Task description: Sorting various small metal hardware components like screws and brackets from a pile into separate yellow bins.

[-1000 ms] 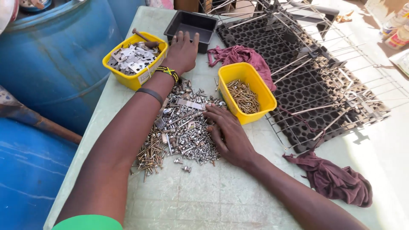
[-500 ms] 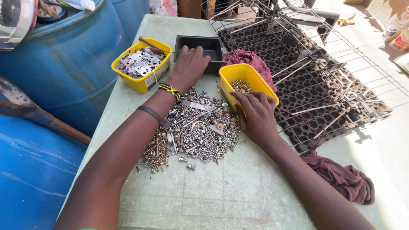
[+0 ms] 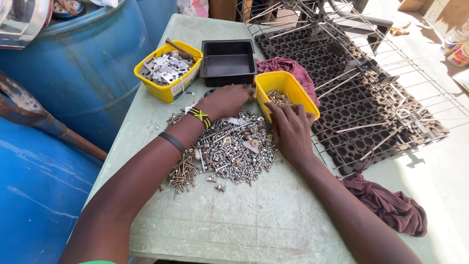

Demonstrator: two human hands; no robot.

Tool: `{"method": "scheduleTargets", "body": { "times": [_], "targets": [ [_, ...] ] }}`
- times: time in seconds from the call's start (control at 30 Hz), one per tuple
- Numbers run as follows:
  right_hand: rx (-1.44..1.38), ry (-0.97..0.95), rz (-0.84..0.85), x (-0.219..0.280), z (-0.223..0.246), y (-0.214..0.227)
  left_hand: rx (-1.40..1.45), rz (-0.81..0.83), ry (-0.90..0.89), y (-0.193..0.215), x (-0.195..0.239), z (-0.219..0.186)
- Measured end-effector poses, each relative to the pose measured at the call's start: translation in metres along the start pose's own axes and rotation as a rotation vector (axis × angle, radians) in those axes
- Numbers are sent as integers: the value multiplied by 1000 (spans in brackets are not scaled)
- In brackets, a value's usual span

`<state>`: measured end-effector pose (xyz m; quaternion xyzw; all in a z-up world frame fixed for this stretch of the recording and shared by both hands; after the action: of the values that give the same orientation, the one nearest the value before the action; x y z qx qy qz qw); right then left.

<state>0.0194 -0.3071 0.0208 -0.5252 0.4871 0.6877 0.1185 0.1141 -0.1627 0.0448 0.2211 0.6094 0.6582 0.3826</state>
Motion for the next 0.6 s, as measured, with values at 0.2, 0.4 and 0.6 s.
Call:
{"method": "scheduleTargets", "body": {
  "times": [0.2, 0.4, 0.6],
  "targets": [
    [-302, -80, 194, 11, -12, -3, 33, 38, 94, -22, -8, 25],
    [-312, -114, 408, 8, -3, 16, 70, 111, -19, -19, 2, 13],
    [-370, -157, 361, 12, -7, 11, 72, 50, 32, -31, -8, 22]
  ]
}}
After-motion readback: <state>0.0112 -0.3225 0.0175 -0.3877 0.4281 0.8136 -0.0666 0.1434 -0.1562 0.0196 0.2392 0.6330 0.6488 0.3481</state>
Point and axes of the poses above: each hand's wrist, its own x-axis away from the middle knuckle, its own y-axis out of the back of the hand, z = x × y, the point moved 6 cm from there along -x, towards the middle knuckle, and after that the axes turned 7 degrees about -x, right-handed, at the moved point
